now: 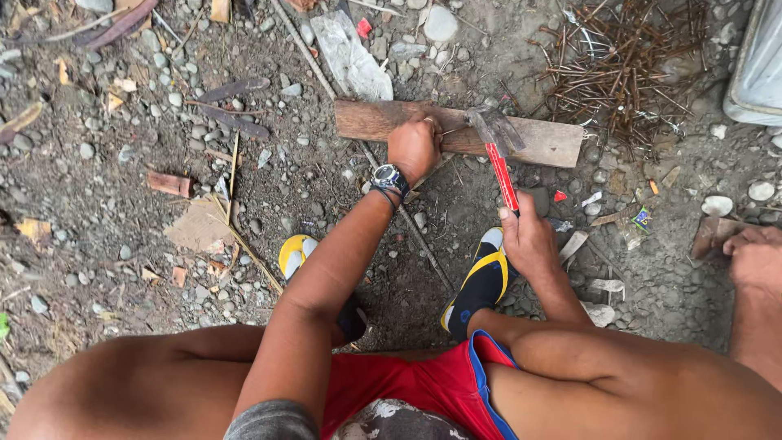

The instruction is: The person picks bent nails from a pile, places them on a wooden block, and straightens them by hammering them.

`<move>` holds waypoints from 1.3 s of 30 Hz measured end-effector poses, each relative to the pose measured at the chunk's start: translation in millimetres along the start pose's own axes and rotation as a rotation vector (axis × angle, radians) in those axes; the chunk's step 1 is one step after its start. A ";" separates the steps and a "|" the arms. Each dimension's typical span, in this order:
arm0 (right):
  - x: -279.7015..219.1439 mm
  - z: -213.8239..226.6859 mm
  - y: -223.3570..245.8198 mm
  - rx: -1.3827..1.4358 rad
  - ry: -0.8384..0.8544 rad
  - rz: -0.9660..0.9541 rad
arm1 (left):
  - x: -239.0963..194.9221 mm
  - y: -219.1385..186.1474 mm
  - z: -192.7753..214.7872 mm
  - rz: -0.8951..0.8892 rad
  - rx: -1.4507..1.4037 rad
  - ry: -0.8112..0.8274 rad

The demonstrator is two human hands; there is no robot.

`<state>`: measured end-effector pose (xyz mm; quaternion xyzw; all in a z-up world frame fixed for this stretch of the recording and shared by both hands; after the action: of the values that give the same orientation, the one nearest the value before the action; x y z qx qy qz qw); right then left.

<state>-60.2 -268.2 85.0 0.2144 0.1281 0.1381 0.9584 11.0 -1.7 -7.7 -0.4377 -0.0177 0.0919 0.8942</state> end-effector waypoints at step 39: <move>3.1 9.4 0.1 0.112 -0.156 0.027 | -0.8 4.6 -3.4 -0.041 -0.009 -0.081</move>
<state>-54.5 -270.7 92.6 0.2795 0.0575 0.1267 0.9500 10.0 -1.6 -13.3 -0.4373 -0.0631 0.0909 0.8925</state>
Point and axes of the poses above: each hand's wrist, its own x-axis towards the middle knuckle, its own z-axis out of the back of the hand, y = z × x, the point moved 1 cm from there along x, towards the middle knuckle, and after that the axes turned 13 degrees about -x, right-handed, at the moved point
